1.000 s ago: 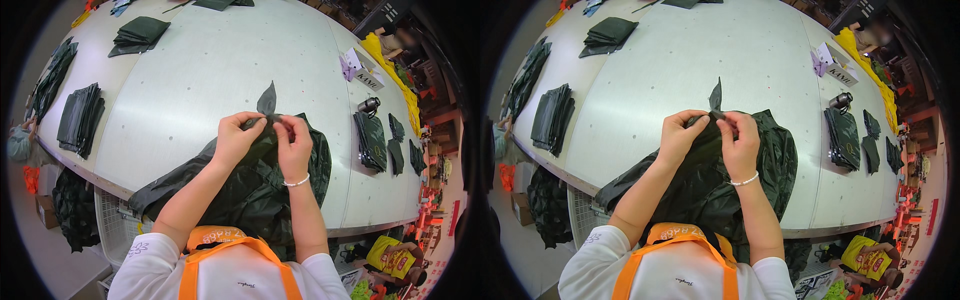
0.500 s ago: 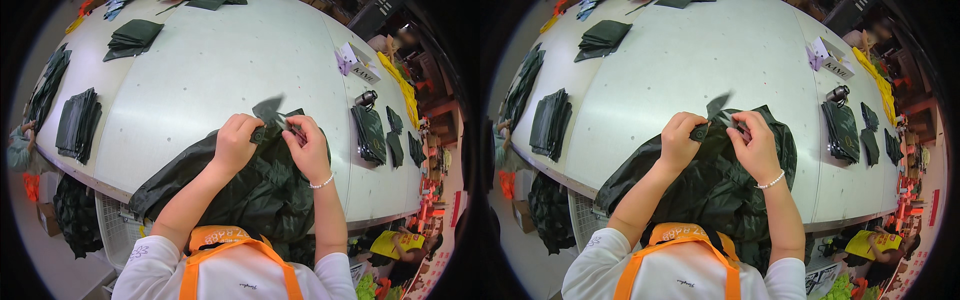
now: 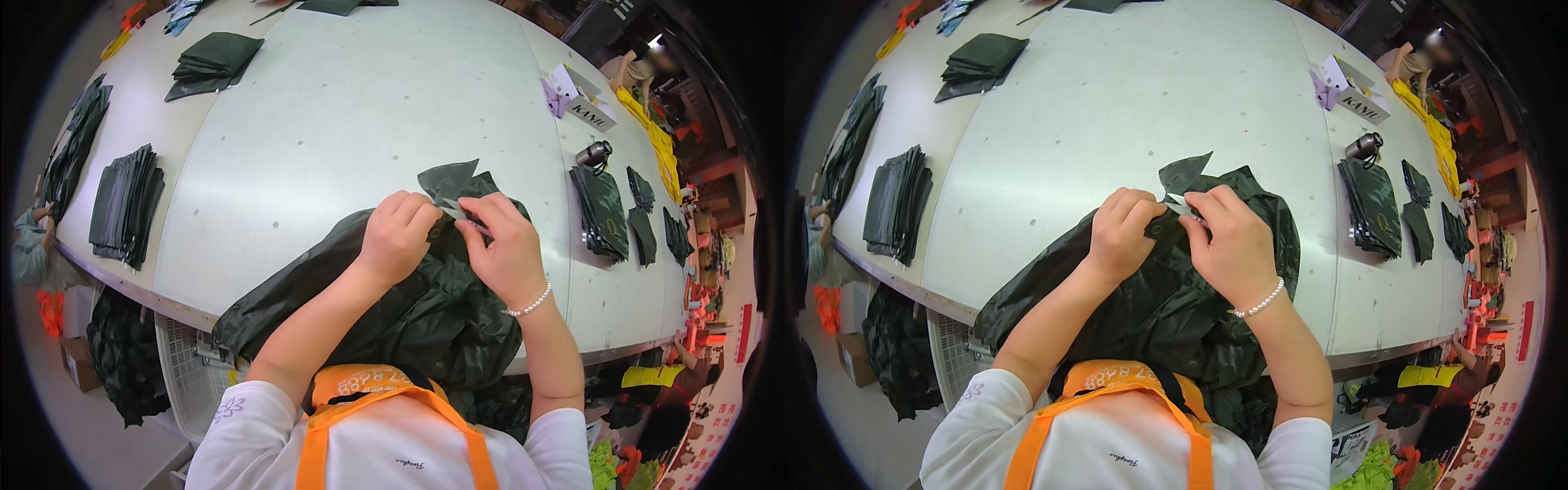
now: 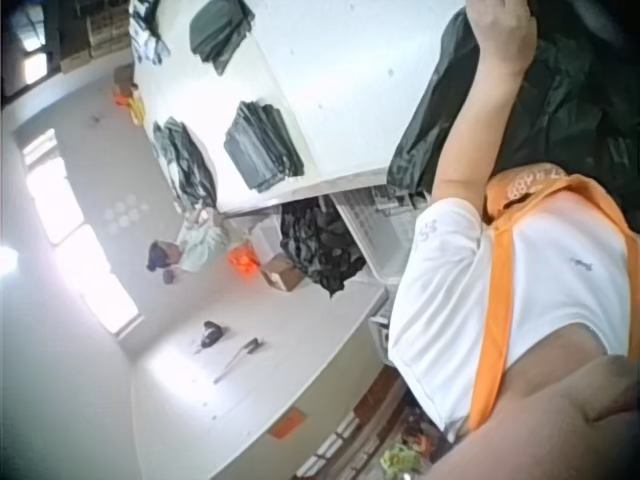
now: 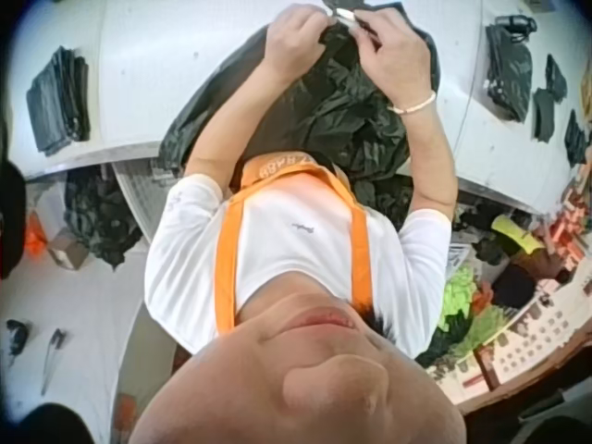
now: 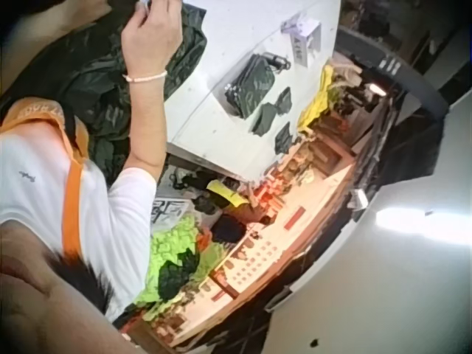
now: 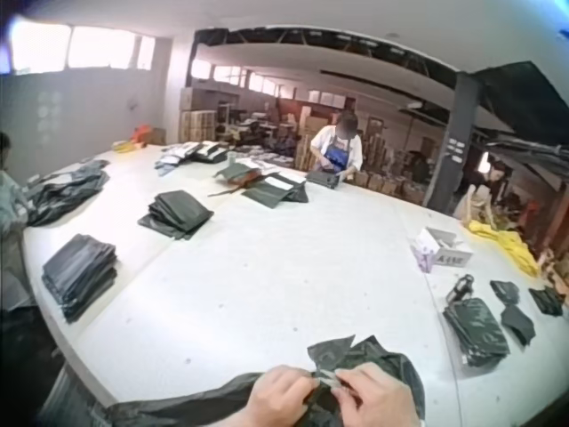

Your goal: The person folds a dark green jacket on a white table, aligning edges and smoothing the fabric. They then unfold it, zip it closed, and refold it into a compact stack.

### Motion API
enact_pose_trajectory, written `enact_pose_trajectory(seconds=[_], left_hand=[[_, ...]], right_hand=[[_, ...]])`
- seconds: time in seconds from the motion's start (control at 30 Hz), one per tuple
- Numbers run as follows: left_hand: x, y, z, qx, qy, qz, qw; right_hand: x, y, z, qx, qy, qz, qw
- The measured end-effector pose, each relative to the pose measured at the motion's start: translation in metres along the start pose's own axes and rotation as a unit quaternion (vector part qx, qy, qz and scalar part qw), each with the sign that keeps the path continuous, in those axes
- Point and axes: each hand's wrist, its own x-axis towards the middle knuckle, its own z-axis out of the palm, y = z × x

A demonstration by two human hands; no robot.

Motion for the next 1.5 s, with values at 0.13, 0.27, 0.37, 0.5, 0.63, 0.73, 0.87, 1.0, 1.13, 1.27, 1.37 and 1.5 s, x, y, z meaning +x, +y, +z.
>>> enact_pose_trajectory(seconds=[0.13, 0.27, 0.37, 0.5, 0.63, 0.73, 0.87, 1.0, 1.13, 1.27, 1.37, 1.5], left_hand=[[-0.004, 0.0, 0.002, 0.003, -0.012, 0.01, 1.0], [-0.009, 0.001, 0.002, 0.007, -0.019, 0.018, 1.0], [-0.009, 0.001, 0.004, 0.0, -0.01, 0.022, 1.0], [-0.01, 0.001, 0.006, -0.002, -0.01, 0.023, 1.0], [-0.011, -0.002, 0.005, 0.004, -0.018, 0.024, 1.0], [-0.012, -0.003, 0.004, 0.005, -0.023, 0.023, 0.999], [-0.011, -0.004, 0.005, -0.001, -0.017, 0.019, 1.0], [-0.003, -0.013, 0.002, 0.021, -0.021, -0.016, 0.999], [-0.004, -0.052, 0.01, 0.186, -0.022, -0.111, 0.976], [-0.027, -0.055, 0.021, 0.302, -0.055, -0.154, 0.939], [-0.057, -0.033, 0.035, 0.279, -0.137, -0.166, 0.936], [-0.091, 0.005, 0.069, 0.237, -0.282, -0.207, 0.906]], right_hand=[[0.001, -0.007, -0.005, -0.058, -0.024, 0.024, 0.998], [0.005, -0.008, -0.008, -0.059, -0.056, 0.057, 0.995], [0.005, -0.005, -0.009, -0.047, -0.068, 0.066, 0.994], [0.004, -0.005, -0.009, -0.041, -0.068, 0.068, 0.995], [0.005, -0.004, -0.008, -0.041, -0.065, 0.052, 0.996], [0.006, -0.003, -0.006, -0.044, -0.067, 0.054, 0.995], [0.005, 0.007, -0.009, 0.002, -0.037, 0.097, 0.995], [-0.018, 0.075, -0.021, 0.012, 0.073, 0.154, 0.985], [-0.114, 0.246, -0.042, -0.075, 0.098, 0.336, 0.934], [-0.235, 0.372, -0.072, -0.191, 0.091, 0.494, 0.843], [-0.29, 0.425, -0.066, -0.171, 0.132, 0.554, 0.804], [-0.324, 0.483, -0.048, -0.223, 0.166, 0.565, 0.777]])
